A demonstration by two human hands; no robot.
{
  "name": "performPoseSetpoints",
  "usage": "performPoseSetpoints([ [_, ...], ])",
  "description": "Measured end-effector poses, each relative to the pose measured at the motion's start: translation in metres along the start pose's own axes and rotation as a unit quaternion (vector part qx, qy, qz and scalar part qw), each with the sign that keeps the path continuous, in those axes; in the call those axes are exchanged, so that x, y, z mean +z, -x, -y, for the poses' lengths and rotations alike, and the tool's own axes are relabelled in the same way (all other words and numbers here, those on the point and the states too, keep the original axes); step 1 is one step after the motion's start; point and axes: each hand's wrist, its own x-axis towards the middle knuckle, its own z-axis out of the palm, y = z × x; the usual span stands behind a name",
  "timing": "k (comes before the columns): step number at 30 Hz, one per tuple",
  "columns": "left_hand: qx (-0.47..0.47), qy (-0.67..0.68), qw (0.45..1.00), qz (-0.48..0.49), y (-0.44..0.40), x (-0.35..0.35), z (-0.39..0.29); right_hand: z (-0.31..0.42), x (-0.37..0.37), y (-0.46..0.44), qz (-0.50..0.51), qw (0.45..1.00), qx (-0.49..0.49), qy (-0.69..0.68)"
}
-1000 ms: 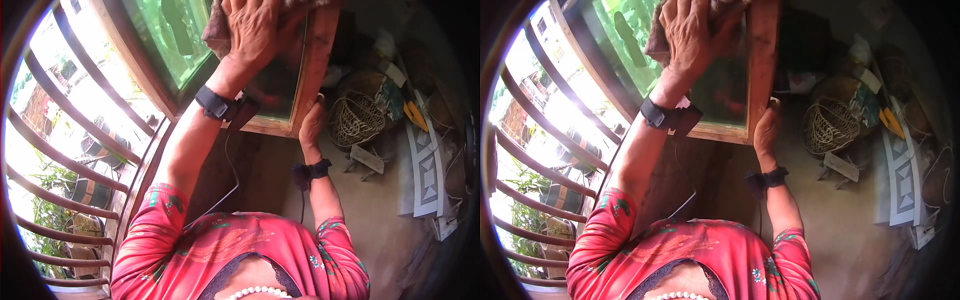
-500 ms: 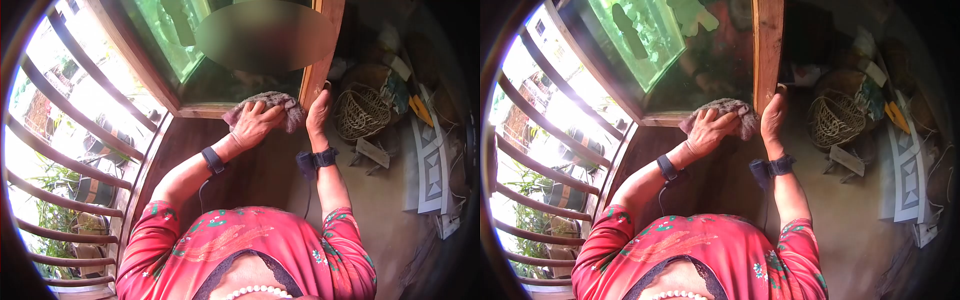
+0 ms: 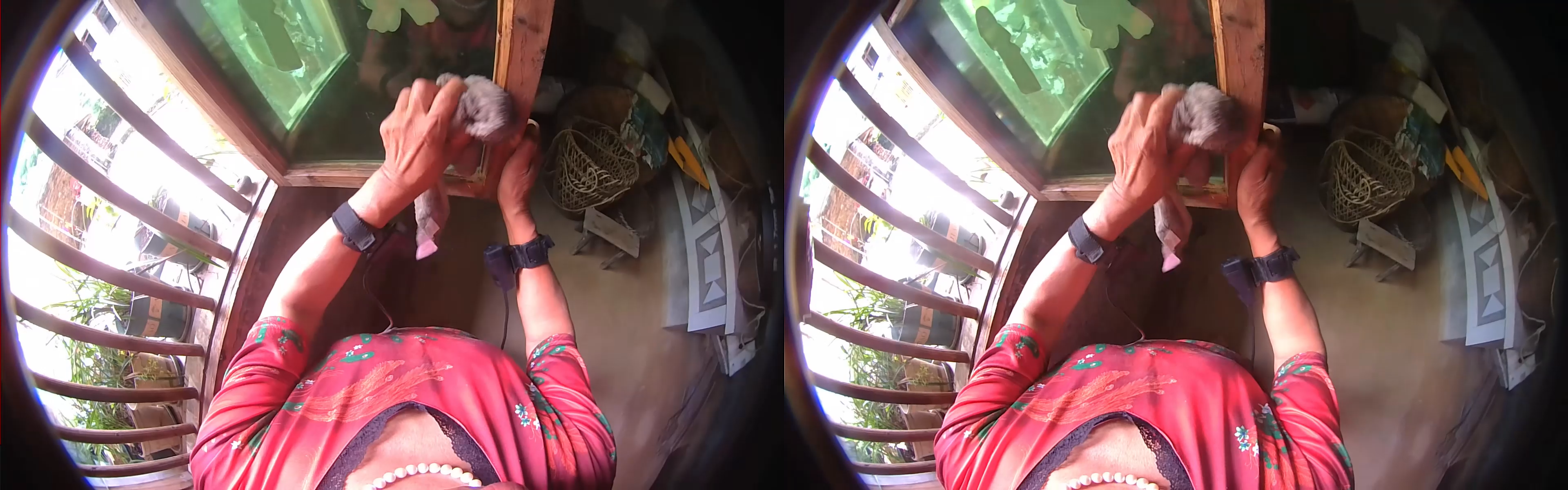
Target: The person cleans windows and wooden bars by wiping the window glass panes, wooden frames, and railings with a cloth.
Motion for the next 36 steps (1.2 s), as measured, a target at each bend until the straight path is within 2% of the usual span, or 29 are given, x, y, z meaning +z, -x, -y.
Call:
performPoseSetpoints([
  [1, -0.010, 0.004, 1.000, 0.025, 0.011, 0.007, 0.005, 0.002, 0.000, 0.001, -0.006, 1.000, 0.024, 0.000],
  [2, 0.023, -0.009, 0.999, 0.026, 0.023, 0.018, 0.009, -0.003, -0.001, 0.000, -0.007, 1.000, 0.027, 0.001],
  [4, 0.029, -0.033, 0.994, 0.095, 0.048, 0.032, 0.012, -0.012, 0.001, -0.008, -0.014, 0.999, 0.005, 0.031],
  [5, 0.013, -0.034, 0.991, 0.128, 0.062, 0.039, 0.012, -0.013, 0.003, -0.010, -0.029, 0.997, -0.041, 0.058],
  [11, -0.043, -0.004, 0.967, 0.253, 0.062, 0.021, -0.001, -0.014, 0.006, -0.009, -0.039, 0.998, -0.026, 0.048],
  [12, -0.045, -0.005, 0.967, 0.252, 0.065, 0.021, -0.001, -0.015, 0.006, -0.008, -0.045, 0.998, -0.016, 0.049],
  [15, -0.014, -0.026, 0.989, 0.143, 0.084, 0.033, -0.003, -0.016, 0.002, -0.008, -0.021, 0.999, -0.031, 0.038],
  [18, -0.075, -0.019, 0.995, 0.055, 0.091, 0.053, -0.020, -0.010, 0.004, -0.006, -0.032, 0.998, -0.021, 0.041],
  [21, -0.036, -0.027, 0.996, 0.072, 0.090, 0.065, 0.001, -0.009, 0.005, -0.007, -0.039, 0.999, 0.016, 0.025],
  [22, -0.038, -0.028, 0.996, 0.072, 0.090, 0.062, 0.003, -0.008, 0.006, -0.006, -0.036, 0.999, 0.017, 0.025],
  [24, 0.005, -0.001, 0.990, 0.139, 0.087, 0.051, 0.010, -0.007, 0.008, -0.005, -0.060, 0.995, 0.000, 0.074],
  [26, 0.012, -0.003, 0.989, 0.147, 0.086, 0.042, 0.010, -0.011, 0.006, -0.005, -0.060, 0.996, -0.010, 0.063],
  [28, 0.062, -0.046, 0.980, 0.183, 0.084, 0.034, 0.011, -0.014, -0.002, -0.005, -0.003, 0.996, 0.042, 0.082],
  [29, 0.071, -0.052, 0.977, 0.192, 0.085, 0.032, 0.014, -0.014, -0.003, -0.003, -0.005, 0.996, 0.036, 0.082],
  [32, 0.059, -0.013, 0.972, 0.228, 0.079, 0.011, 0.023, -0.015, -0.003, -0.004, -0.009, 0.997, 0.054, 0.061],
  [34, 0.015, -0.019, 0.971, 0.238, 0.084, -0.005, 0.034, -0.015, 0.000, -0.004, -0.018, 0.996, 0.062, 0.059],
  [36, -0.023, -0.056, 0.971, 0.232, 0.093, -0.021, 0.054, -0.016, 0.007, -0.004, -0.067, 0.996, -0.013, 0.051],
])
